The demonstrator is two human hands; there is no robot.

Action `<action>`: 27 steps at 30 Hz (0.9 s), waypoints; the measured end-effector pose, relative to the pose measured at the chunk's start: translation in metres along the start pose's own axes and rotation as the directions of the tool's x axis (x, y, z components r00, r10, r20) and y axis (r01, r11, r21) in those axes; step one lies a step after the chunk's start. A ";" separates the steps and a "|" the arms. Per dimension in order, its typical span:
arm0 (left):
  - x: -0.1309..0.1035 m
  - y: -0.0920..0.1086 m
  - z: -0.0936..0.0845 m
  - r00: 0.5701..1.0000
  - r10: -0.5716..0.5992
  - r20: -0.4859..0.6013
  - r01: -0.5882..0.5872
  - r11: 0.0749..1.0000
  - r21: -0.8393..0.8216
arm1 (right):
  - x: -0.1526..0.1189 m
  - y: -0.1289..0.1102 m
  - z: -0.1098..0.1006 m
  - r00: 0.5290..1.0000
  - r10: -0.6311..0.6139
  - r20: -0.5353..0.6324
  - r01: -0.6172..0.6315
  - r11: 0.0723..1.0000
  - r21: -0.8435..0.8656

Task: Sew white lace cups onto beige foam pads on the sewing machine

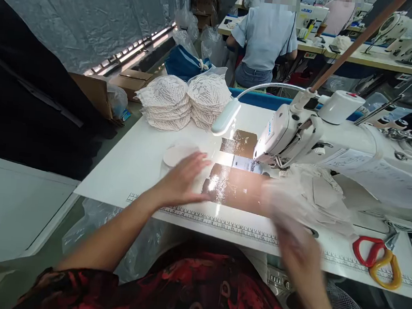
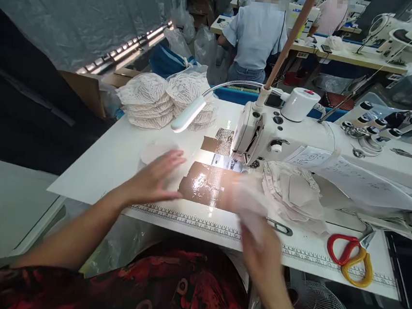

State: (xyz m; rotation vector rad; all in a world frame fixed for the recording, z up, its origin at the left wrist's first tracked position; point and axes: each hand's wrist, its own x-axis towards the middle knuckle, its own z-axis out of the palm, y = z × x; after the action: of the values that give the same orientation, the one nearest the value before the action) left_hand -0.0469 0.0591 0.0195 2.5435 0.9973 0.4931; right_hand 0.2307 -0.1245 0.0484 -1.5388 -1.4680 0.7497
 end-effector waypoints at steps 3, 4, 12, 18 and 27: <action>0.003 0.035 0.000 0.945 0.256 0.202 -0.152 0.894 -0.421 | 0.041 0.017 0.051 0.941 -0.104 0.322 0.090 0.994 0.059; 0.003 0.041 0.002 0.924 0.286 0.252 -0.122 0.848 -0.516 | 0.049 0.019 0.059 0.941 -0.156 0.300 0.145 0.988 0.058; -0.022 0.029 0.016 0.958 -0.234 0.168 0.286 0.697 -0.658 | 0.058 0.018 0.042 0.973 -0.121 -0.199 0.094 0.986 -0.137; -0.020 0.055 0.016 0.958 0.154 0.242 0.186 0.307 -0.933 | 0.063 0.033 0.073 0.908 0.112 0.404 -0.314 0.819 0.480; -0.020 0.042 0.034 0.954 -0.111 0.279 0.299 0.262 -0.917 | 0.054 0.042 0.072 0.895 0.069 0.441 -0.372 0.662 0.651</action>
State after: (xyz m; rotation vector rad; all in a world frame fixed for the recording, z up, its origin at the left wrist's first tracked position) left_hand -0.0219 0.0094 0.0044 1.2609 0.6128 0.5569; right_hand 0.1945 -0.0561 -0.0136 -0.9686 -1.0103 1.6400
